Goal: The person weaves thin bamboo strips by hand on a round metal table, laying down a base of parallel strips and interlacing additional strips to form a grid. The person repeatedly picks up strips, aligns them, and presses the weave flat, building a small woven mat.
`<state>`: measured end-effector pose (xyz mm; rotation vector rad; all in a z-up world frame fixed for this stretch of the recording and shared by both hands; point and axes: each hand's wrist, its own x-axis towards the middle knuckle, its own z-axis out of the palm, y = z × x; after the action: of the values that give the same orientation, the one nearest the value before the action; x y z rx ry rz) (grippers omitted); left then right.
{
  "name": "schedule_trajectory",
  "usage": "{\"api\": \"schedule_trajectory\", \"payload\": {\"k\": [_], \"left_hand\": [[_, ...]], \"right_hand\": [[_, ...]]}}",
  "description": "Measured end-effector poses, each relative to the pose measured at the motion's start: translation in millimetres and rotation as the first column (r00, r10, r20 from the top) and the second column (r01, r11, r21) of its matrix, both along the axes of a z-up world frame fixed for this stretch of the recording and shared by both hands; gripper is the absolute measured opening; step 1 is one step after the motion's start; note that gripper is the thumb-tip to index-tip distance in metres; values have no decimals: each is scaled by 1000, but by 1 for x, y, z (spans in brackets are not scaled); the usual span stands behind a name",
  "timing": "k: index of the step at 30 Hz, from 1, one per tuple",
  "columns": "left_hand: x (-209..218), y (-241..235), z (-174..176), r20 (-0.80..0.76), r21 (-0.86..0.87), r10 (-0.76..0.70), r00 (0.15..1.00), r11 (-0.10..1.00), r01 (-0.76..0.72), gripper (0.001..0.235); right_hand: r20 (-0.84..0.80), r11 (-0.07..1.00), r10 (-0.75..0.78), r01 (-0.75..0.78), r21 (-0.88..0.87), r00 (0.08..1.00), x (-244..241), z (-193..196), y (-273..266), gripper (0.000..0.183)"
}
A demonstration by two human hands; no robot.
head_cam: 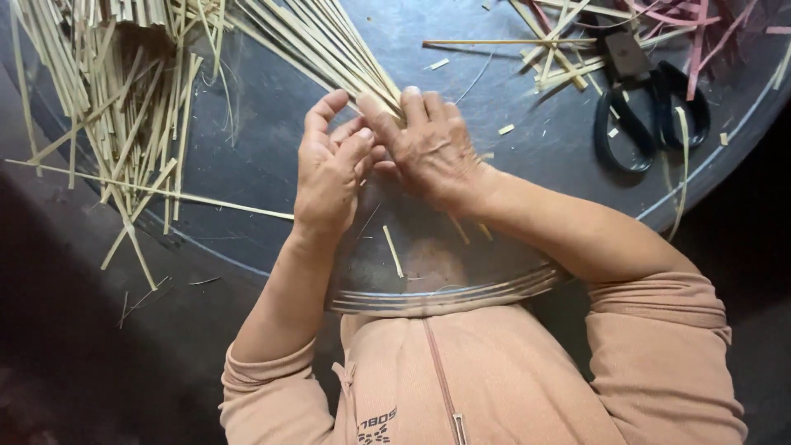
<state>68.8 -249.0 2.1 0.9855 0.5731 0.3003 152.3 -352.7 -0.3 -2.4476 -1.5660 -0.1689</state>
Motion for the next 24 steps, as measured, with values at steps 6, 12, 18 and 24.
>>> {"api": "schedule_trajectory", "payload": {"k": [6, 12, 18, 24], "left_hand": [[-2, 6, 13, -53, 81, 81, 995, 994, -76, 39], [3, 6, 19, -77, -118, 96, 992, 988, -105, 40], [29, -3, 54, 3, -175, -23, 1000, 984, 23, 80], [22, 5, 80, 393, 152, 128, 911, 968, -201, 6]], "right_hand": [[-213, 981, -147, 115, -156, 966, 28, 2, 1, 25], [-652, 988, -152, 141, -70, 743, 48, 40, -13, 37], [-723, 974, 205, -64, 217, 660, 31, 44, -12, 9], [-651, 914, 347, -87, 396, 675, 38, 56, -18, 21]]}}
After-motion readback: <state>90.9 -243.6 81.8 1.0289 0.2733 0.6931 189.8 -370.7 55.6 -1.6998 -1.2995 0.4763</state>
